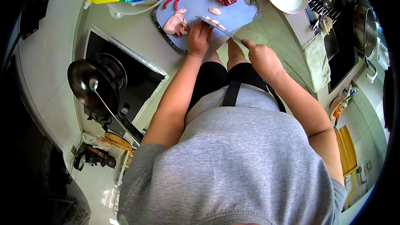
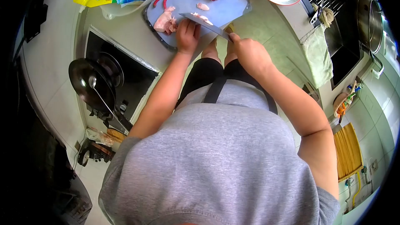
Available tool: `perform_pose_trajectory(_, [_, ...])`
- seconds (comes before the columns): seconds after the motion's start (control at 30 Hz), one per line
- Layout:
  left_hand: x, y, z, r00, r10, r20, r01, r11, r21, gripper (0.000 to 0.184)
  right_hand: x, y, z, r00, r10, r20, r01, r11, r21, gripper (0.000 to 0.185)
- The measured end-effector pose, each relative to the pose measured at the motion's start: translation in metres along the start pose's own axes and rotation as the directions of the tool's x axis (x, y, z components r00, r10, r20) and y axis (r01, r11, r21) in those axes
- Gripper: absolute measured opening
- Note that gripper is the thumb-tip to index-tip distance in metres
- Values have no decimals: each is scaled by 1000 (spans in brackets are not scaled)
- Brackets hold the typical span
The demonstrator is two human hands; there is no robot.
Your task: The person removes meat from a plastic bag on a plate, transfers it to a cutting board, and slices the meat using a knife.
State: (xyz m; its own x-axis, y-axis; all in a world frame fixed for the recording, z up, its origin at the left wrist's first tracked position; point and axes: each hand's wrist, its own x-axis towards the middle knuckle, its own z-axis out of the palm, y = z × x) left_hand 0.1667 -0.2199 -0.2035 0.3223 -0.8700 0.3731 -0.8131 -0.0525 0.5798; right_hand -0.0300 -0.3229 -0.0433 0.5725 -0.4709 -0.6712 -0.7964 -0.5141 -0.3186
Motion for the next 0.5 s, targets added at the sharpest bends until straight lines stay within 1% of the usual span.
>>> perform_pose_trajectory(0.07, [0,0,0,1000,2,-2,-2,1000,-8,23,-1,8,5,999,6,-52,-5,1000,22,44])
perform_pose_trajectory(0.1, [0,0,-1,1000,2,-5,-3,1000,-10,23,-1,10,4,999,6,-51,-5,1000,21,44])
perform_pose_trajectory(0.3, [0,1,-2,999,2,-32,-3,1000,-18,24,12,17,11,999,0,32,-1,1000,2,45])
perform_pose_trajectory(0.37, [1,0,-3,999,1,-39,-2,1000,-14,24,18,7,5,999,-10,34,7,996,83,45])
perform_pose_trajectory(0.4, [0,1,-3,999,-4,-43,3,1000,-12,23,24,2,8,999,-12,41,8,996,84,45])
perform_pose_trajectory(0.47, [3,1,-2,999,-8,-53,8,1000,-8,23,49,-5,16,997,-58,-40,62,992,106,44])
perform_pose_trajectory(0.5, [4,2,-3,999,-8,-46,8,1000,-16,22,61,-7,19,998,-58,-39,62,992,106,44])
